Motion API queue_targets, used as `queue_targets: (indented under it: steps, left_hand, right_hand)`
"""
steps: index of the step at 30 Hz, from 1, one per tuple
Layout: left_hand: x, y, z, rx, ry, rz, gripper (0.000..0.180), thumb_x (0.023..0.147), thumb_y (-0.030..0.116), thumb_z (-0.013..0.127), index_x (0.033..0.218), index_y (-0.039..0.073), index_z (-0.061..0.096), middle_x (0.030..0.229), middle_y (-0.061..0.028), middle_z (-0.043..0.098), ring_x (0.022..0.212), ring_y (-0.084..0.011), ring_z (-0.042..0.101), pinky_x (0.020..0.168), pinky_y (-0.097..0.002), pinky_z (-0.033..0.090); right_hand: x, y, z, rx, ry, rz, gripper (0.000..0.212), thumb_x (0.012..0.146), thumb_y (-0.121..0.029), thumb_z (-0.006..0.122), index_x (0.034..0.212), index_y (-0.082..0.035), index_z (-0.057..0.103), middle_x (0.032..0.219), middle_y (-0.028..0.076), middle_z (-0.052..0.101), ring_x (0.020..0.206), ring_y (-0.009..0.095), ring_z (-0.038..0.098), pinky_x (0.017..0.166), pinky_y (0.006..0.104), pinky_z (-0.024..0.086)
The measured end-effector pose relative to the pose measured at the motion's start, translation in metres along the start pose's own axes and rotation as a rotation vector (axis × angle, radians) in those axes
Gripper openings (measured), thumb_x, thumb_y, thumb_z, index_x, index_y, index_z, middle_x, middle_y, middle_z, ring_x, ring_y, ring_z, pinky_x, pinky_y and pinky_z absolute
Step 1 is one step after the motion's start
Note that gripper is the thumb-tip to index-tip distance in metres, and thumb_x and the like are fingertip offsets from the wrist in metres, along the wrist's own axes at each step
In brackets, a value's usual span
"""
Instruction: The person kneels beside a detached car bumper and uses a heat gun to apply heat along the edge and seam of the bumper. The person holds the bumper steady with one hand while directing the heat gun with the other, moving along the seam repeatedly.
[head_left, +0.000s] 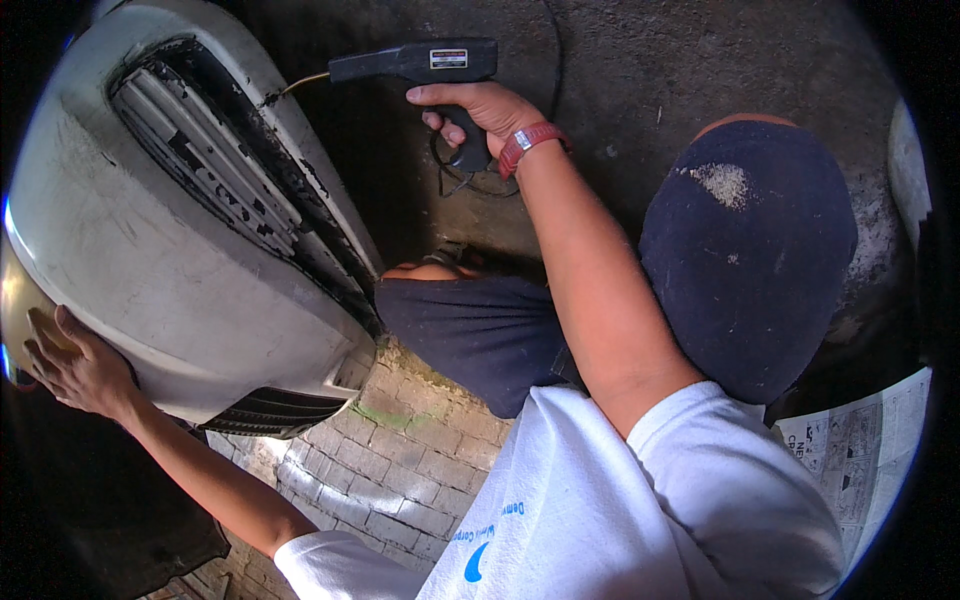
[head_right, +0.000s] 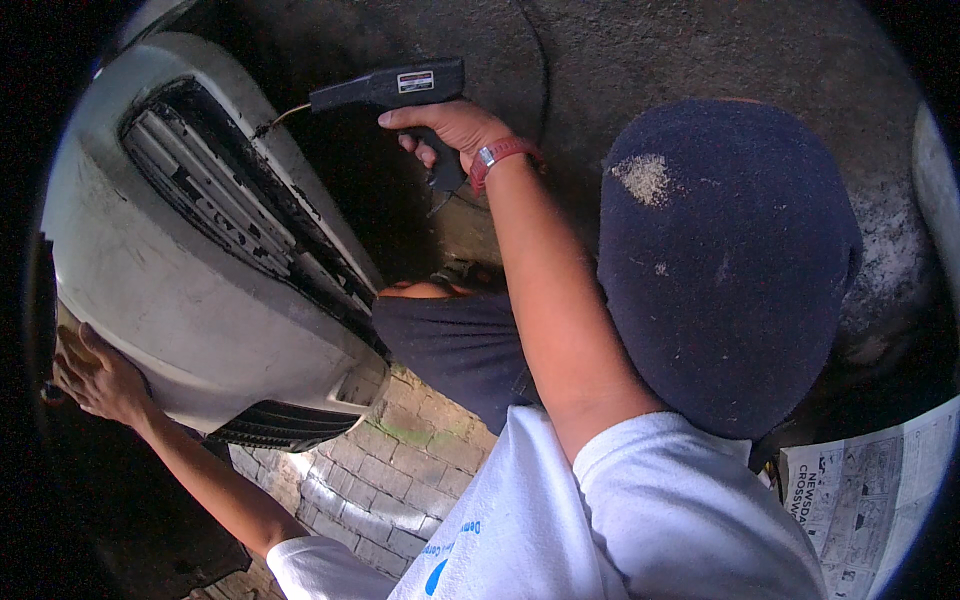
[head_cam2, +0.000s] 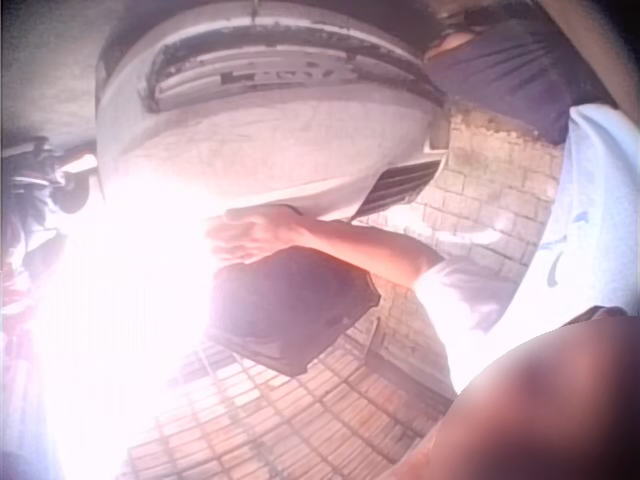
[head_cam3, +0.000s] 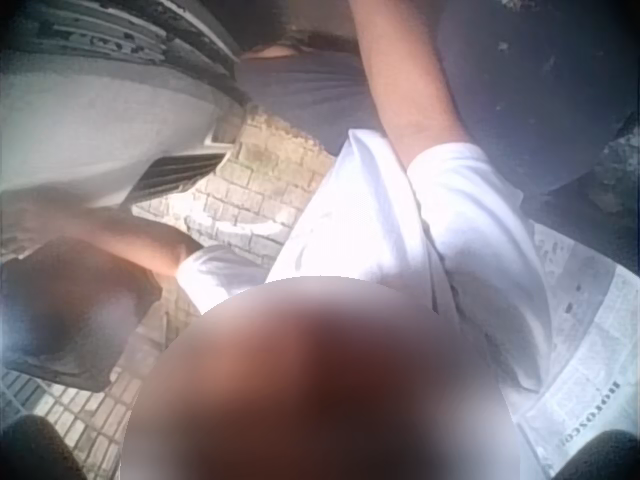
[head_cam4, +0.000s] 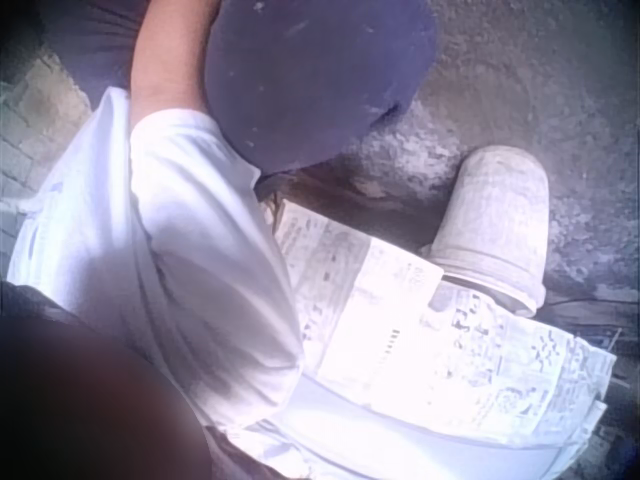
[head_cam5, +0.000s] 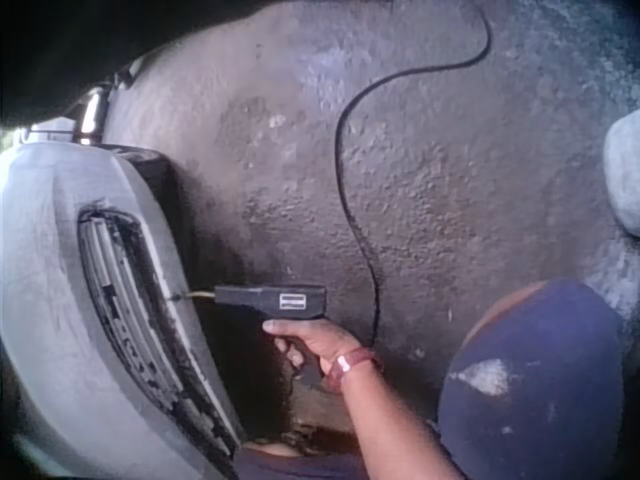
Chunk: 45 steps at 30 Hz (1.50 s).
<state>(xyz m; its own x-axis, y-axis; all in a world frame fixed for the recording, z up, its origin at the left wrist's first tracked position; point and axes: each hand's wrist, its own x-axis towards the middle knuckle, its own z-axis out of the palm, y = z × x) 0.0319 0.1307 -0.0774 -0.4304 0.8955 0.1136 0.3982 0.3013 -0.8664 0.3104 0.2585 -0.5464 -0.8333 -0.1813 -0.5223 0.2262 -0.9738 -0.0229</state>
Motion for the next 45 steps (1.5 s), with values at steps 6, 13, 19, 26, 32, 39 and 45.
queue_targets:
  steps: [6,13,19,26,32,39,45]
  left_hand:
    - [-0.003,0.001,0.000,0.013,-0.008,-0.020,0.079,0.099,0.086,0.028,0.159,0.040,0.050,0.166,-0.0111,0.045,0.157,-0.0323,0.036,0.127,-0.0593,0.027]
    - [-0.003,0.001,0.000,0.006,-0.017,-0.033,0.080,0.098,0.087,0.028,0.160,0.040,0.048,0.167,-0.0107,0.044,0.158,-0.0331,0.034,0.127,-0.0600,0.026]
    - [-0.003,0.003,-0.001,0.011,-0.005,-0.016,0.080,0.098,0.087,0.028,0.160,0.040,0.048,0.168,-0.0105,0.043,0.158,-0.0326,0.034,0.127,-0.0597,0.025]
    - [-0.002,0.004,-0.001,-0.003,-0.016,-0.032,0.082,0.097,0.088,0.028,0.160,0.040,0.047,0.168,-0.0101,0.042,0.158,-0.0325,0.033,0.127,-0.0593,0.025]
    - [-0.003,0.001,0.000,0.022,-0.014,-0.035,0.080,0.098,0.087,0.029,0.160,0.039,0.048,0.168,-0.0105,0.043,0.158,-0.0328,0.034,0.127,-0.0584,0.026]
    - [-0.002,0.003,-0.002,0.044,-0.036,-0.068,0.076,0.101,0.083,0.031,0.159,0.037,0.050,0.167,-0.0113,0.044,0.157,-0.0318,0.036,0.127,-0.0551,0.027]
    - [-0.003,-0.001,0.001,0.074,-0.029,-0.040,0.077,0.103,0.081,0.031,0.160,0.032,0.051,0.165,-0.0116,0.047,0.155,-0.0315,0.039,0.127,-0.0529,0.028]
  right_hand:
    - [0.000,-0.001,-0.001,0.001,-0.008,-0.003,0.033,0.083,-0.032,0.091,0.098,-0.008,0.076,0.075,0.003,0.071,0.048,0.007,0.056,0.047,0.0206,0.044]
    - [-0.002,-0.003,0.000,0.001,-0.005,-0.013,0.033,0.082,-0.031,0.092,0.098,-0.008,0.076,0.075,0.003,0.071,0.048,0.007,0.057,0.047,0.0208,0.044]
    - [-0.003,-0.002,0.000,0.014,0.017,0.004,0.032,0.083,-0.030,0.092,0.098,-0.008,0.076,0.075,0.004,0.071,0.048,0.007,0.057,0.047,0.0208,0.045]
    - [-0.004,-0.003,-0.001,0.032,-0.005,-0.007,0.031,0.084,-0.030,0.091,0.099,-0.008,0.076,0.075,0.004,0.071,0.048,0.008,0.056,0.047,0.0206,0.044]
    - [-0.007,-0.005,-0.004,0.048,-0.006,-0.037,0.031,0.085,-0.030,0.090,0.101,-0.008,0.076,0.075,0.004,0.070,0.048,0.008,0.056,0.047,0.0210,0.044]
    - [0.010,0.014,0.016,0.125,0.108,-0.159,0.027,0.089,-0.029,0.086,0.100,-0.006,0.076,0.085,0.007,0.076,0.058,0.012,0.062,0.060,0.0284,0.052]
    - [0.051,0.043,0.081,0.146,0.062,-0.106,0.025,0.095,-0.023,0.077,0.111,-0.005,0.079,0.118,0.015,0.079,0.094,0.019,0.072,0.078,0.0316,0.055]
